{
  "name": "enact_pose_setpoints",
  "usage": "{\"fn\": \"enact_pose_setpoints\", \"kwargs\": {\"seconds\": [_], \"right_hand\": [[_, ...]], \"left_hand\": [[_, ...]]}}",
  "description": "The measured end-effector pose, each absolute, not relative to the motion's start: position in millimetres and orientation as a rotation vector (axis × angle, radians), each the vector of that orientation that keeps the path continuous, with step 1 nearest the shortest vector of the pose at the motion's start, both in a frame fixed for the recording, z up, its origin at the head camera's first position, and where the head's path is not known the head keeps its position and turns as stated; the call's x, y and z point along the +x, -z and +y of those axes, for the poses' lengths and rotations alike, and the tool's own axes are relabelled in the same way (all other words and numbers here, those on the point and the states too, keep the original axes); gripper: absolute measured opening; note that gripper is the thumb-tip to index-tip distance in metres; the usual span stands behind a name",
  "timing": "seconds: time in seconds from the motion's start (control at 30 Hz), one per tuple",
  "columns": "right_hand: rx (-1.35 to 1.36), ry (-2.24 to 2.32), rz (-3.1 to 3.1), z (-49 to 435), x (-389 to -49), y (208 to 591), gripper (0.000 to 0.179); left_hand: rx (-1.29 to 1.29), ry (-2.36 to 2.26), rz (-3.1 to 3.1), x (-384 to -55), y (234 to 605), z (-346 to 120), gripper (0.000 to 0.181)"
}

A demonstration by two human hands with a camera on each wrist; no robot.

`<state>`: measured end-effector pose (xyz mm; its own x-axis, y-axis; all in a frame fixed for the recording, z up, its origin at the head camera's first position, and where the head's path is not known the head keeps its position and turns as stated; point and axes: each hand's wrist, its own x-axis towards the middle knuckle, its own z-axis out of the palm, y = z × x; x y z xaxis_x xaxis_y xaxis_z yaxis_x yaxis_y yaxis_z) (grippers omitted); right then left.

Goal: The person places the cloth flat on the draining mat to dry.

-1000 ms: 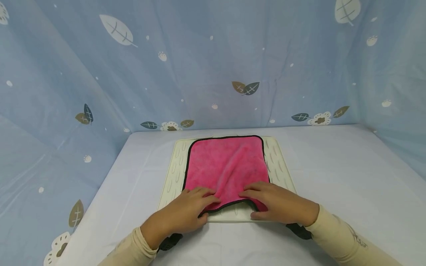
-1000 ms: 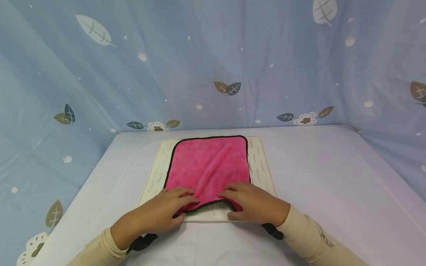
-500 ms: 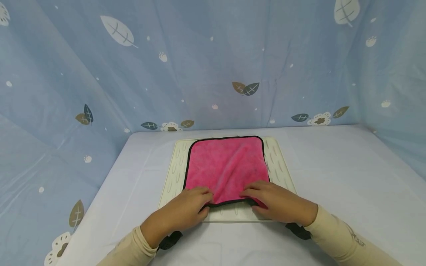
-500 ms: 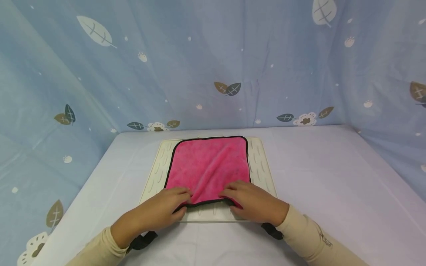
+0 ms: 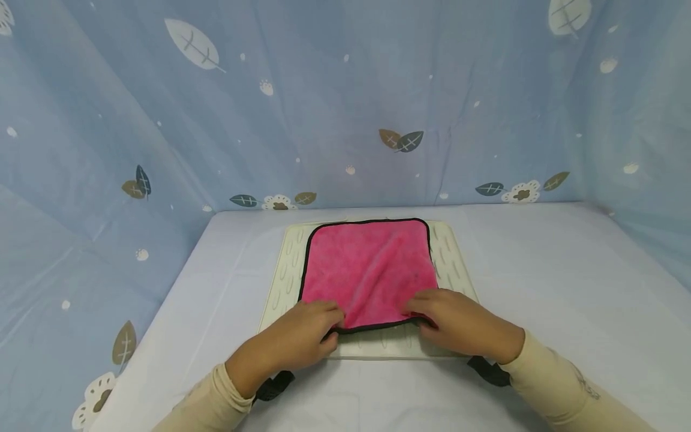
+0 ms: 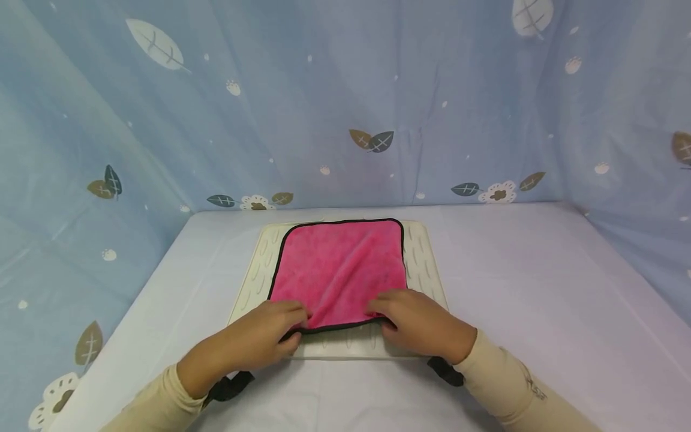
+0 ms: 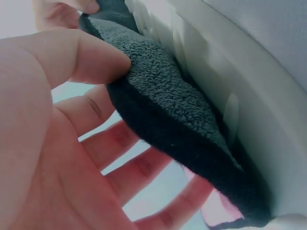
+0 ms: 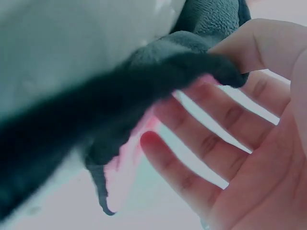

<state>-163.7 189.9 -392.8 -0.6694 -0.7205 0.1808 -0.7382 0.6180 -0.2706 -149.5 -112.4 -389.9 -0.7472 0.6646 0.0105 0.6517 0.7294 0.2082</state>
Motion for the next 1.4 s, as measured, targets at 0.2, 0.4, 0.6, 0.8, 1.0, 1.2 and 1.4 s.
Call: {"fn": "enact_pose_setpoints", "kwargs": {"seconds": [0.2,0.4,0.6,0.8,1.0,1.2,1.4], "right_hand": [[1.286,-0.546,-2.782,192.0,-163.6,386.2,0.023],[1.305,-0.549,-2.823,194.3,-163.7,386.0,0.023],[1.342,-0.554,-2.877,195.8,-163.6,390.8,0.025],[1.355,-0.534,-2.892,195.8,-164.3,389.1,0.025],[1.349,-0.543,-2.905,195.7,-164.3,387.1,0.025],[1.33,-0.511,-2.893,195.3,-164.2,387.7,0.027],[1.325,-0.508,-2.892,195.4,-164.2,389.7,0.032]], "left_hand": [[1.058,-0.37,2.829,-150.4,388.0,-112.9,0.013],[1.08,-0.389,2.833,-152.8,385.8,-112.1,0.011],[1.115,-0.392,2.818,-153.7,389.9,-112.4,0.012],[1.111,-0.371,2.817,-154.3,389.4,-112.9,0.012],[1.083,-0.366,2.784,-153.7,388.7,-113.6,0.011],[1.059,-0.368,2.759,-154.3,389.2,-115.2,0.009],[1.032,-0.392,2.727,-154.3,389.4,-115.9,0.024]]}}
